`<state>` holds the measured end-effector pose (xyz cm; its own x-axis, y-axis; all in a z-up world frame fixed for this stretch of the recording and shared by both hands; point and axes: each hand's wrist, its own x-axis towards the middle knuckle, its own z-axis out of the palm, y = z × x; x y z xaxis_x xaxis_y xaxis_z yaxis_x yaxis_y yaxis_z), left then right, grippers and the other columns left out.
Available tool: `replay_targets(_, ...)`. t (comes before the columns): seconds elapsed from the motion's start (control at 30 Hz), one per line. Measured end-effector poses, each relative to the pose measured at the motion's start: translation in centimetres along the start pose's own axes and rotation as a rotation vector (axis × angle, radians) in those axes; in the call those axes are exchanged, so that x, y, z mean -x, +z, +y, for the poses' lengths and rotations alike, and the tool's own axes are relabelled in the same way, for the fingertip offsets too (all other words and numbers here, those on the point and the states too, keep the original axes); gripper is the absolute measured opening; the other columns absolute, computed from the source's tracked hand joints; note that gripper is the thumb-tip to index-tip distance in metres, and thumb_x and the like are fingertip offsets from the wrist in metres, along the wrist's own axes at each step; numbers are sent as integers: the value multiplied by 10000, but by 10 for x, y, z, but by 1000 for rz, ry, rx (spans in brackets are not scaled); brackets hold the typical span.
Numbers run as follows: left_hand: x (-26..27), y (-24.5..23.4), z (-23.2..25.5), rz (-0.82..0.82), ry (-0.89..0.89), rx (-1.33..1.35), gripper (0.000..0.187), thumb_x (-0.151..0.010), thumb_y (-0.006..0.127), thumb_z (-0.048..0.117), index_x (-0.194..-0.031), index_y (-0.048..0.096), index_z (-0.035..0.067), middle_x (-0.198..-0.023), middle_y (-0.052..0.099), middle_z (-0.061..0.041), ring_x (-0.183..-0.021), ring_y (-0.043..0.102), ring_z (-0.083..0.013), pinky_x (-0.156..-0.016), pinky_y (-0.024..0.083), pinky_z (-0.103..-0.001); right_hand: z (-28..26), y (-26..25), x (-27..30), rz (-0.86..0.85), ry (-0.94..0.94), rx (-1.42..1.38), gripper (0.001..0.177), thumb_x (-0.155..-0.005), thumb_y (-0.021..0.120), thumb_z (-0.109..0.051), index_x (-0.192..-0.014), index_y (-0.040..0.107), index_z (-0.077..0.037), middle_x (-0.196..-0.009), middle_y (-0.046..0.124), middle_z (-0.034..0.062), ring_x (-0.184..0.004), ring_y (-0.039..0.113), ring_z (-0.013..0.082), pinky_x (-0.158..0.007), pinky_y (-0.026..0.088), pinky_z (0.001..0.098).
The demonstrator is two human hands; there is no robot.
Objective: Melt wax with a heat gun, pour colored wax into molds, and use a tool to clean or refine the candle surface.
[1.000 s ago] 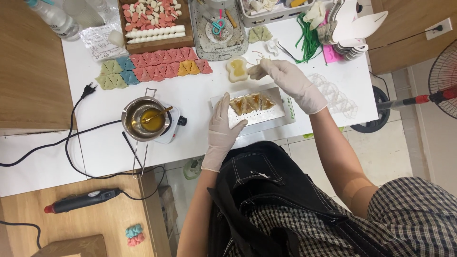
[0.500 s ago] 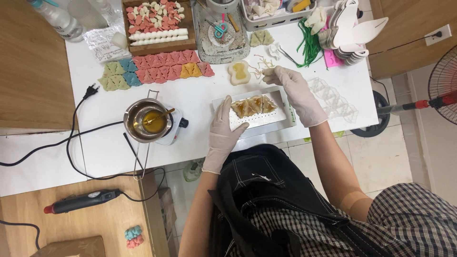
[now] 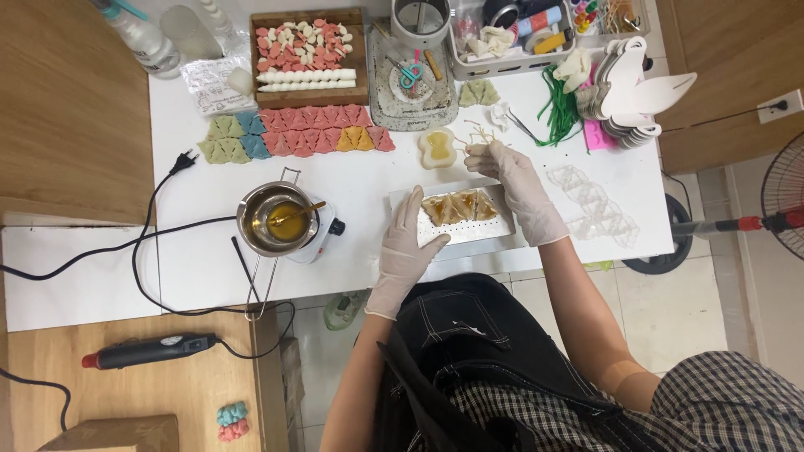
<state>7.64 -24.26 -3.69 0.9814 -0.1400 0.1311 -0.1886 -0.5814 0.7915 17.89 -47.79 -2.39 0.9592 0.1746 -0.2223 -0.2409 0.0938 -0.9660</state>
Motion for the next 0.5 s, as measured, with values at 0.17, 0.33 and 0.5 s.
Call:
replay_targets(0.17, -1, -6, 9, -12, -60, 16, 1017, -744, 876, 312, -1562, 334, 48, -1532, 470, -198, -1440, 427, -379, -1151, 382, -447, -6, 3, 0, -23, 11, 22, 546, -1081, 465, -446, -1266, 676, 22, -1092, 739, 105, -1017, 686, 176, -955, 533, 323)
replay_targets(0.33, -1, -7, 11, 1, -56, 25, 1006, -744, 865, 319, -1561, 337, 65, -1532, 482, -180, -1437, 436, -370, -1150, 392, -440, 2, -1, -6, -52, 25, 24, 545, -1077, 468, -448, -1260, 674, 22, -1100, 733, 112, -1023, 684, 184, -951, 534, 328)
replay_targets(0.5, 5, -11, 7, 10, 5, -90, 836, -799, 807, 249, -1505, 418, 27, -1505, 511, -205, -1407, 470, -381, -1128, 396, -451, 11, -8, -14, -95, 67, 40, 543, -1066, 486, -455, -1272, 675, 11, -1114, 719, 103, -1046, 658, 184, -958, 509, 320)
